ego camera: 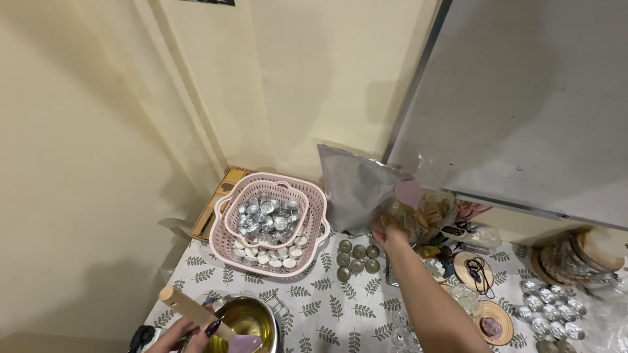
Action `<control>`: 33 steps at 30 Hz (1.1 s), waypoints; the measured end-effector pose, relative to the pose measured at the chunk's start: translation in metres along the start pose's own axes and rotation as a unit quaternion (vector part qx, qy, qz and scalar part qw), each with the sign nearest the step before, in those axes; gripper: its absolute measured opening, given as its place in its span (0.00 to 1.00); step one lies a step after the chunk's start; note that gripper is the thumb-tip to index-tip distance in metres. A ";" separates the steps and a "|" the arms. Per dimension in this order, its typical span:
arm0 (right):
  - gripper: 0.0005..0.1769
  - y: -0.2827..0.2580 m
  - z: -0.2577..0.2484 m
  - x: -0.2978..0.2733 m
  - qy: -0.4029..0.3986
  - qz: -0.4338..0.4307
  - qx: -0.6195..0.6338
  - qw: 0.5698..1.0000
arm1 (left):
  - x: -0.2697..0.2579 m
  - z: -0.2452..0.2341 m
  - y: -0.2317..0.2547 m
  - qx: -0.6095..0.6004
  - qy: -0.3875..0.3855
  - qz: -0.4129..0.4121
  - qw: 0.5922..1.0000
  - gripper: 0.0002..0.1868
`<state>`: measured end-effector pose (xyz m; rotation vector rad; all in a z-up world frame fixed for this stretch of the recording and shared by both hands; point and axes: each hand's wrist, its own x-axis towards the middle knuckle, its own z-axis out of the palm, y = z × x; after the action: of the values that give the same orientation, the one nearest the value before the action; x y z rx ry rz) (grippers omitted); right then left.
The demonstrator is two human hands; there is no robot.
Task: Melting and stirring wax in a pot on a portable electric stove for candle production.
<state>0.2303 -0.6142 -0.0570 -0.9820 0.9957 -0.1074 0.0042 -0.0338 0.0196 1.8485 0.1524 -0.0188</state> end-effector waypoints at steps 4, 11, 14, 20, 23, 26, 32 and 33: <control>0.21 -0.008 -0.004 -0.041 -0.002 -0.018 -0.004 1.000 | -0.021 0.009 0.078 0.048 -0.002 -0.035 0.998 0.25; 0.19 -0.013 -0.038 -0.075 -0.015 -0.049 -0.062 0.997 | -0.034 0.017 0.106 0.071 0.052 -0.058 0.994 0.22; 0.27 -0.026 -0.043 -0.144 -0.034 -0.074 -0.165 0.983 | -0.036 0.016 0.130 0.103 0.034 -0.121 0.987 0.22; 0.22 -0.005 -0.040 -0.221 -0.125 -0.068 -0.462 0.875 | -0.037 0.012 0.115 0.111 0.013 -0.105 0.988 0.23; 0.21 0.034 -0.033 -0.235 -0.194 -0.015 -0.511 0.837 | -0.042 0.016 0.122 0.122 0.019 -0.100 0.987 0.23; 0.23 0.069 -0.022 -0.234 -0.227 -0.017 -0.514 0.827 | -0.043 0.015 0.124 0.135 0.040 -0.103 0.985 0.22; 0.24 0.100 -0.008 -0.232 -0.227 -0.065 -0.544 0.806 | -0.049 0.005 0.131 0.110 0.041 -0.110 0.987 0.21; 0.24 0.101 -0.008 -0.229 -0.230 -0.058 -0.549 0.801 | -0.052 0.003 0.138 0.119 0.033 -0.103 0.987 0.21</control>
<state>0.0583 -0.4479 0.0173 -2.0119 0.4724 0.6666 -0.0313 -0.0787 0.1553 2.0650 0.4024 -0.1258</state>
